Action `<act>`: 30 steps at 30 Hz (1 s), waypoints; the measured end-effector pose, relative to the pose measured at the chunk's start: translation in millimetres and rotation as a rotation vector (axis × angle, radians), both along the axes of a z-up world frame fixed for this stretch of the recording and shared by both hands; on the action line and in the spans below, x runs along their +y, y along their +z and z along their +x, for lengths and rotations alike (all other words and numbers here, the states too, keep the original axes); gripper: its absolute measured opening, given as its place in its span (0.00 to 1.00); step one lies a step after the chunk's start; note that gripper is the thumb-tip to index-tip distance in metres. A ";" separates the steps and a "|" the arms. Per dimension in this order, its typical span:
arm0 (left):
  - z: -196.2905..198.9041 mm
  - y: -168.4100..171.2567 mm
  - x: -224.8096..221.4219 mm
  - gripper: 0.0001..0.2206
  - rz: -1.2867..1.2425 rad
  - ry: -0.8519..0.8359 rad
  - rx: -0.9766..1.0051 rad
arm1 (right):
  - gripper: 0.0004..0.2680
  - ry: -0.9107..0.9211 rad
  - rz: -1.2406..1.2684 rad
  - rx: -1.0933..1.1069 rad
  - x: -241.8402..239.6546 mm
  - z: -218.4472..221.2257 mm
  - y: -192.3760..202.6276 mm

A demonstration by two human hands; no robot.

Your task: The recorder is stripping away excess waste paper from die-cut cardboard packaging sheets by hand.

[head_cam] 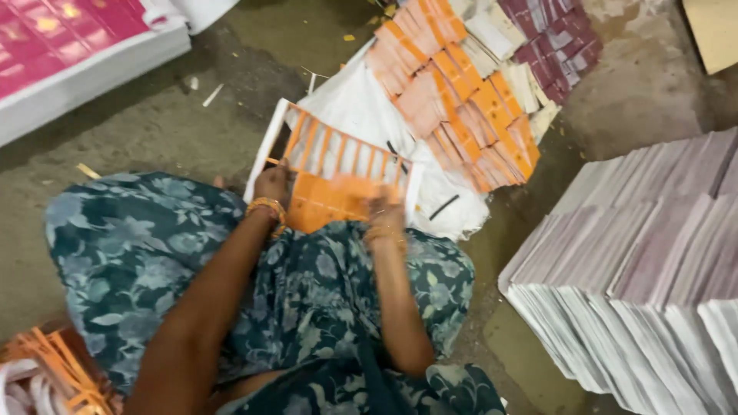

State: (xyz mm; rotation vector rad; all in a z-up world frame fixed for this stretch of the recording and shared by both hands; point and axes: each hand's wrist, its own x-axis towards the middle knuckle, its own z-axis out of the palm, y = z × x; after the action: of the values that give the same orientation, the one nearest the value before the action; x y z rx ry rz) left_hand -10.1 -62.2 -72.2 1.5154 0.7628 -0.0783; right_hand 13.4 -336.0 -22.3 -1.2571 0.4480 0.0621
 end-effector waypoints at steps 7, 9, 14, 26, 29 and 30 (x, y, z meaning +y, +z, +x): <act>-22.5 36.1 -2.2 0.26 0.265 -0.026 -0.131 | 0.11 -0.419 0.271 -0.171 -171.7 104.7 65.8; -31.7 48.5 -9.6 0.24 0.380 -0.033 -0.151 | 0.12 -0.491 0.330 -0.127 -183.7 129.6 78.1; -48.8 70.5 -16.6 0.30 0.721 -0.077 -0.265 | 0.12 -0.575 0.479 -0.137 -224.4 220.4 13.3; -49.7 69.5 -16.2 0.26 0.634 -0.121 -0.386 | 0.22 -0.431 -0.828 0.275 -171.6 203.8 124.7; -46.4 68.9 -5.9 0.26 0.493 -0.119 -0.456 | 0.28 -0.242 -1.346 0.395 -173.7 197.0 92.5; -50.6 67.2 -7.7 0.26 0.498 -0.113 -0.435 | 0.28 -0.219 -1.347 0.404 -159.2 177.6 95.3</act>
State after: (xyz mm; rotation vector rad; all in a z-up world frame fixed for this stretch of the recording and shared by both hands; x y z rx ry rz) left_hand -60.8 -69.9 -5.1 1.9575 0.3546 0.3724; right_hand 191.0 -495.2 73.0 -2.5186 1.0607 -0.2173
